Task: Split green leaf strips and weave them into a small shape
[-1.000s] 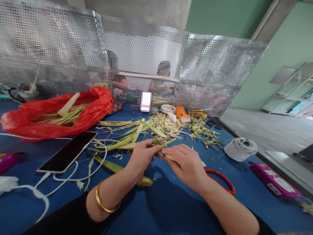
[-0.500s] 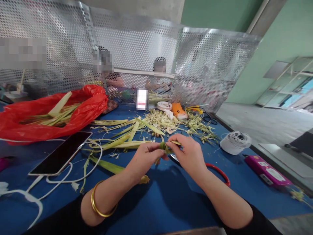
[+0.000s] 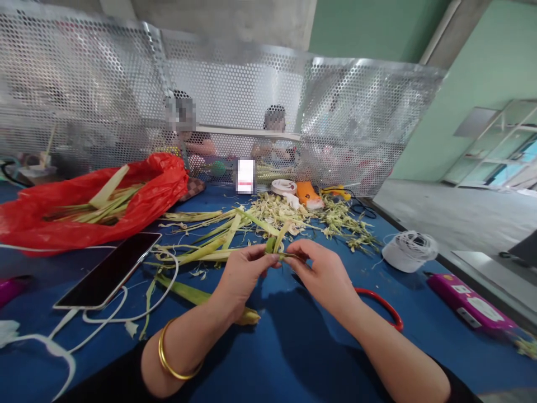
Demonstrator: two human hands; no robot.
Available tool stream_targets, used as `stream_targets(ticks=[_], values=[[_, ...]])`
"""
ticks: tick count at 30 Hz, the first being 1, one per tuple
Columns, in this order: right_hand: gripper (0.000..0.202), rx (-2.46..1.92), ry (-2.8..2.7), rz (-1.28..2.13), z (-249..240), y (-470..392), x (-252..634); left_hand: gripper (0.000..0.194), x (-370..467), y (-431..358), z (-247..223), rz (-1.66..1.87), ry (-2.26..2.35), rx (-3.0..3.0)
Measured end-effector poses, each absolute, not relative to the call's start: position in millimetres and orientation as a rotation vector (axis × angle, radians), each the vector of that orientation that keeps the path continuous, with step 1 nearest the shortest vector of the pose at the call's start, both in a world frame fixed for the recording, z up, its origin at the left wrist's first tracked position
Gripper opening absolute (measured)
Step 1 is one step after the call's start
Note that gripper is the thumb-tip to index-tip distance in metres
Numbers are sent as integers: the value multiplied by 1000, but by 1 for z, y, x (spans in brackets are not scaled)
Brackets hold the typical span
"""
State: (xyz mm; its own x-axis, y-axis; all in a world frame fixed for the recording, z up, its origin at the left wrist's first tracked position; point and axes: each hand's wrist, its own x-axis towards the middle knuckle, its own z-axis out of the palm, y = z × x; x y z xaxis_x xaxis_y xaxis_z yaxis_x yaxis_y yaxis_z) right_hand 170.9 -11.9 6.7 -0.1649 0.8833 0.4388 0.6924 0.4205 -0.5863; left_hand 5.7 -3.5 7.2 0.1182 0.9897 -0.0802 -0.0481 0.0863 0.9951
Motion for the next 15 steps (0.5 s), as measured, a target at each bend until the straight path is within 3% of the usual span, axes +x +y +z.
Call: stream_targets(ticks=[6,15], values=[[16,-1238,-2010,230,6,-14,171,14,5,-3,7,1089,1114,1030],[21,-1271,-1757,669,12,-15,172,24,7,2,-2,1183,1121,986]])
